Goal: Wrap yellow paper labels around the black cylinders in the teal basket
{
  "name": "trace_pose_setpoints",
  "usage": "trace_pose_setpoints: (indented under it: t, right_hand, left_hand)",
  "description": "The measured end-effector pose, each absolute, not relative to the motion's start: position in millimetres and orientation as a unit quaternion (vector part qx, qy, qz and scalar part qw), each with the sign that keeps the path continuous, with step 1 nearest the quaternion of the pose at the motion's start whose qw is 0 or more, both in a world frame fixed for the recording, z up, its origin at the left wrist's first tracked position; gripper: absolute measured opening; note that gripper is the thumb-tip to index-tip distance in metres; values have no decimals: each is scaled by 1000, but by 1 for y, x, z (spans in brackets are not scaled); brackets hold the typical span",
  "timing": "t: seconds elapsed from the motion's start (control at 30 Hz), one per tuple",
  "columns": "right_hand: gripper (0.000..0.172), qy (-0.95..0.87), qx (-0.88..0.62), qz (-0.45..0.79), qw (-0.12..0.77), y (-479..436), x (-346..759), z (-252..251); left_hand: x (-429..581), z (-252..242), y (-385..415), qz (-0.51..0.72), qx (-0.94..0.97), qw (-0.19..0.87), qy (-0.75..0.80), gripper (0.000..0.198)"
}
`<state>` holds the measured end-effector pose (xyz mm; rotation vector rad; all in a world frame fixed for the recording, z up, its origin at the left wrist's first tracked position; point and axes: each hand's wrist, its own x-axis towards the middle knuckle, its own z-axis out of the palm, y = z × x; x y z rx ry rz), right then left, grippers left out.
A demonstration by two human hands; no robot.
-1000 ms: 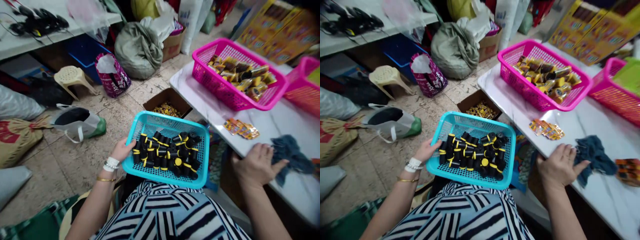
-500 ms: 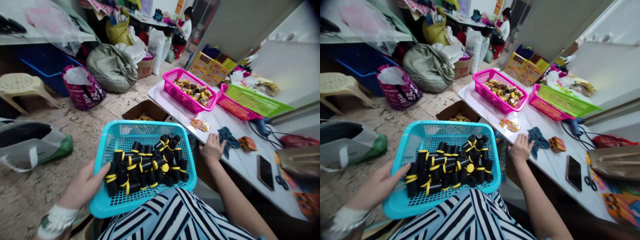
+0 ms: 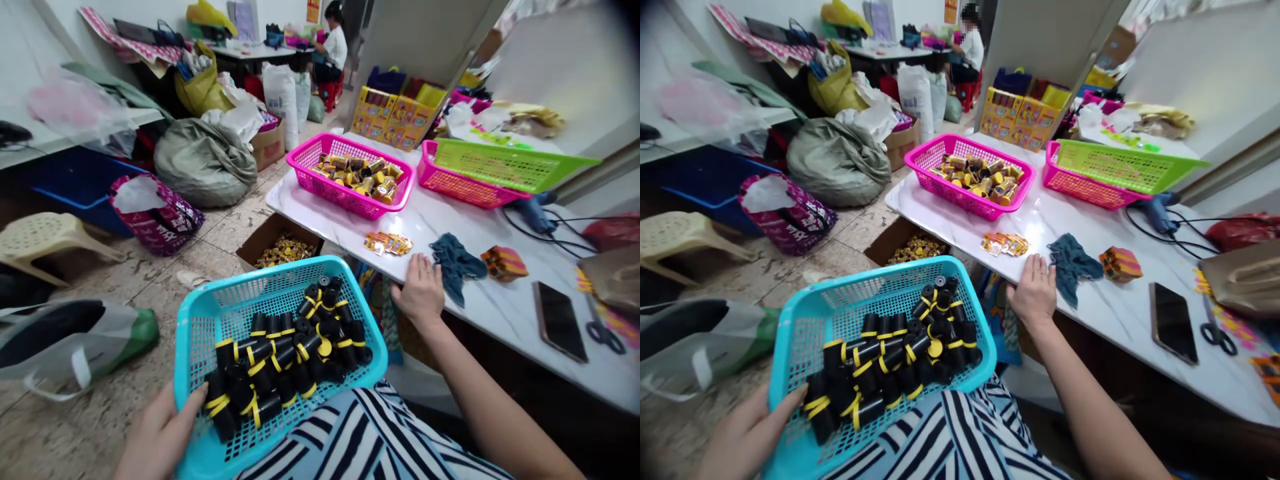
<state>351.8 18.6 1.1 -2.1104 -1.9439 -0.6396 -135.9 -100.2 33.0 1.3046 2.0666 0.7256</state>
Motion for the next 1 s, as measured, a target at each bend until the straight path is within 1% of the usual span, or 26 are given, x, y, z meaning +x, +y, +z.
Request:
trace_pose_setpoints:
  t: [0.1, 0.27, 0.37, 0.47, 0.6, 0.7, 0.8, 0.87, 0.9, 0.93, 1.0]
  right_hand:
    - [86, -670, -708, -199, 104, 17, 352, 6]
    - [88, -708, -675, -164, 125, 11, 356, 10]
    - [83, -717, -662, -156, 152, 8, 358, 11]
    - [79, -715, -661, -149, 171, 8, 358, 13]
    - [77, -718, -654, -145, 189, 7, 357, 18]
    - [74, -718, -654, -111, 212, 6, 360, 27]
    - [57, -706, -662, -80, 239, 10, 363, 38]
    - [46, -700, -664, -93, 246, 16, 363, 43]
    - [43, -701, -662, -104, 245, 21, 362, 45]
    - [42, -704, -658, -114, 242, 26, 360, 45]
    - [43, -717, -645, -122, 235, 35, 354, 43]
  left_hand:
    - [-123, 14, -96, 209, 470, 342, 786, 43]
    - [-83, 4, -82, 249, 395, 430, 773, 46]
    - [-61, 9, -72, 253, 357, 451, 778, 53]
    - [-47, 9, -59, 260, 341, 435, 792, 58]
    - [-43, 3, -44, 271, 364, 374, 809, 65]
    - [-46, 3, -36, 290, 379, 343, 810, 76]
    - [-47, 13, -32, 339, 381, 329, 795, 92]
    - [-48, 20, -32, 338, 397, 315, 793, 97]
    - [-48, 22, -33, 314, 415, 305, 797, 95]
    - [-49, 23, -35, 274, 439, 295, 803, 87]
    - [-52, 22, -40, 184, 480, 280, 811, 63]
